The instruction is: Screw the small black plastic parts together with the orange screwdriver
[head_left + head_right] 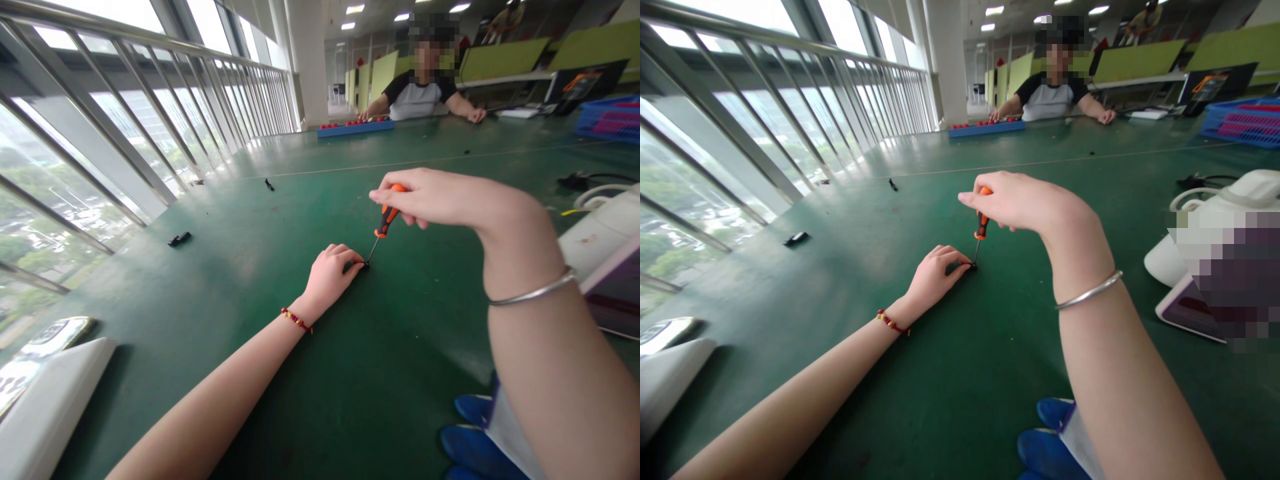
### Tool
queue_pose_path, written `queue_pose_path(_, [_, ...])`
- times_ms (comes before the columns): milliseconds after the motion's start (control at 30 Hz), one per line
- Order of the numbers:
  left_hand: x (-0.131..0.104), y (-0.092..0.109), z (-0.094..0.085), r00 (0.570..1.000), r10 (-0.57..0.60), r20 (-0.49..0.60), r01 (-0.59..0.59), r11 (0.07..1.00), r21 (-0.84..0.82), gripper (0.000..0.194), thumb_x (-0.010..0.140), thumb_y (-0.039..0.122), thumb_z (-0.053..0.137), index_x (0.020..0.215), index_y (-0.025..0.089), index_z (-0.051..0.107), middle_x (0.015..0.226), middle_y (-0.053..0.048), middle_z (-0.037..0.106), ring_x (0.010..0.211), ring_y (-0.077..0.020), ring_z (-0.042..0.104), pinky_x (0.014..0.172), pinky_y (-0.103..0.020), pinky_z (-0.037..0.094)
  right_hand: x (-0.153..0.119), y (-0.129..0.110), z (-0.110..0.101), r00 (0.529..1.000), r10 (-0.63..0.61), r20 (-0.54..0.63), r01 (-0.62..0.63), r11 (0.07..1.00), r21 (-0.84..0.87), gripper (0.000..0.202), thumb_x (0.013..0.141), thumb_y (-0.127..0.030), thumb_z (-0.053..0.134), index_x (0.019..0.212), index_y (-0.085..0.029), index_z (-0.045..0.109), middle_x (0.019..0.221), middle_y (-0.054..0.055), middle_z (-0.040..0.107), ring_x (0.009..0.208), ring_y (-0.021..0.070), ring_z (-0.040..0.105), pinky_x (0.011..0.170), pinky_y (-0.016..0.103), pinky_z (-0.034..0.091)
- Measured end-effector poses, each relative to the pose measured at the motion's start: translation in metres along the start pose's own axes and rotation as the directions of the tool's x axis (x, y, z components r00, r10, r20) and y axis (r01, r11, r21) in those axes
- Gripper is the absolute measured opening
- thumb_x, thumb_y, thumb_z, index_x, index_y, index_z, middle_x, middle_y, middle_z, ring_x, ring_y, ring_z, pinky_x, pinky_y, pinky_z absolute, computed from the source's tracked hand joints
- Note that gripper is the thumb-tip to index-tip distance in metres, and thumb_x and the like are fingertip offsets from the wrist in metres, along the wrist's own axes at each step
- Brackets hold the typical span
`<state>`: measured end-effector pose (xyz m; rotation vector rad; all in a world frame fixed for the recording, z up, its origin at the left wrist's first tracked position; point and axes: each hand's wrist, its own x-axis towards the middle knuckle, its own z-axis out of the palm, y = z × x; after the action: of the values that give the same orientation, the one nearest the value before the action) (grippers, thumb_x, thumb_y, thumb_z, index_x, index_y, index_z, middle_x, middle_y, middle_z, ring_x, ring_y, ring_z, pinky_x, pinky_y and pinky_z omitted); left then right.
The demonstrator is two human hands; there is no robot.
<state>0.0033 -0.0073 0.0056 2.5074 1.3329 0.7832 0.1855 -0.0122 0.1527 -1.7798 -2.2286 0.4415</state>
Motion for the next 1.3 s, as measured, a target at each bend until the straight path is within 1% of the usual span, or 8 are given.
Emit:
queue_pose_path(100, [-0.0003, -0.0004, 0.0004, 1.000, 0.009, -0.002, -0.009, 1.000, 0.006, 0.017, 0.089, 0.028, 0.053, 0.089, 0.021, 0.068, 0.092, -0.003, 0.066, 0.090, -0.0200, 0.055, 0.083, -0.033, 0.046, -0.0006, -0.0013, 0.0002, 1.000, -0.014, 0.007, 0.014, 1.000, 0.024, 0.040, 0.091, -0.050, 0.037, 0.083, -0.019, 0.061, 0.055, 0.000, 0.051, 0.047, 0.0107, 0.045, 0.052, 0.025, 0.033])
queue_pose_path(233, [-0.0004, -0.0007, 0.0008, 1.000, 0.022, -0.011, -0.021, 1.000, 0.012, 0.017, 0.089, 0.028, 0.053, 0.088, 0.021, 0.067, 0.092, -0.003, 0.066, 0.090, -0.0196, 0.055, 0.083, -0.033, 0.046, 0.0010, -0.0005, 0.0024, 0.998, -0.049, -0.029, 0.050, 0.998, 0.037, 0.023, 0.085, -0.042, 0.052, 0.091, -0.022, 0.062, 0.066, 0.000, 0.059, 0.050, 0.0110, 0.049, 0.053, 0.025, 0.035])
queue_pose_path(467, [-0.0004, 0.0001, 0.0016, 0.999, 0.040, -0.020, -0.039, 0.999, 0.034, 0.016, 0.089, 0.027, 0.053, 0.088, 0.020, 0.067, 0.091, -0.003, 0.066, 0.089, -0.0192, 0.055, 0.082, -0.033, 0.046, 0.0007, -0.0023, 0.0049, 0.997, -0.046, -0.060, 0.051, 0.994, 0.091, 0.036, 0.088, -0.049, 0.047, 0.077, -0.020, 0.065, 0.048, -0.002, 0.049, 0.042, 0.0101, 0.043, 0.050, 0.025, 0.032])
queue_pose_path(633, [-0.0003, 0.0000, 0.0020, 0.999, 0.036, -0.028, -0.035, 0.999, 0.030, 0.015, 0.089, 0.027, 0.054, 0.088, 0.020, 0.067, 0.093, -0.003, 0.065, 0.090, -0.0192, 0.055, 0.083, -0.033, 0.046, 0.0020, -0.0026, 0.0053, 0.990, -0.091, -0.112, 0.101, 0.991, 0.087, 0.014, 0.078, -0.034, 0.064, 0.079, -0.021, 0.067, 0.055, -0.001, 0.056, 0.043, 0.0105, 0.046, 0.049, 0.026, 0.031])
queue_pose_path(800, [-0.0002, 0.0002, 0.0017, 0.999, 0.032, -0.022, -0.032, 0.999, 0.027, 0.015, 0.089, 0.027, 0.053, 0.088, 0.020, 0.067, 0.093, -0.003, 0.065, 0.090, -0.0192, 0.056, 0.083, -0.033, 0.046, 0.0031, -0.0012, 0.0067, 0.991, -0.070, -0.112, 0.082, 0.991, 0.108, 0.034, 0.084, -0.045, 0.054, 0.065, -0.019, 0.064, 0.044, -0.001, 0.049, 0.039, 0.0103, 0.043, 0.048, 0.027, 0.031])
queue_pose_path(967, [-0.0003, 0.0021, 0.0016, 1.000, 0.014, -0.012, -0.014, 1.000, 0.025, 0.013, 0.087, 0.027, 0.055, 0.087, 0.020, 0.065, 0.092, -0.003, 0.064, 0.090, -0.0195, 0.056, 0.083, -0.033, 0.046, 0.0057, 0.0024, 0.0082, 0.978, -0.111, -0.179, 0.129, 0.987, 0.092, 0.011, 0.073, -0.032, 0.068, 0.073, -0.021, 0.066, 0.054, -0.002, 0.056, 0.042, 0.0103, 0.046, 0.049, 0.026, 0.031])
queue_pose_path(1167, [-0.0006, 0.0030, 0.0018, 1.000, -0.023, 0.002, 0.022, 0.999, 0.036, 0.009, 0.080, 0.024, 0.061, 0.087, 0.019, 0.064, 0.092, -0.003, 0.063, 0.090, -0.0201, 0.056, 0.082, -0.034, 0.047, 0.0021, -0.0016, 0.0081, 0.990, -0.068, -0.126, 0.081, 0.992, 0.101, 0.029, 0.081, -0.045, 0.058, 0.068, -0.020, 0.065, 0.048, -0.002, 0.050, 0.043, 0.0105, 0.044, 0.049, 0.027, 0.029])
queue_pose_path(1300, [0.0000, 0.0031, 0.0010, 1.000, -0.029, -0.002, 0.029, 1.000, 0.000, 0.006, 0.080, 0.023, 0.061, 0.084, 0.020, 0.065, 0.089, -0.002, 0.064, 0.088, -0.0196, 0.056, 0.081, -0.033, 0.047, 0.0043, -0.0005, 0.0095, 0.974, -0.137, -0.178, 0.156, 0.983, 0.095, 0.016, 0.071, -0.037, 0.068, 0.070, -0.021, 0.065, 0.051, -0.003, 0.052, 0.043, 0.0096, 0.043, 0.049, 0.026, 0.029])
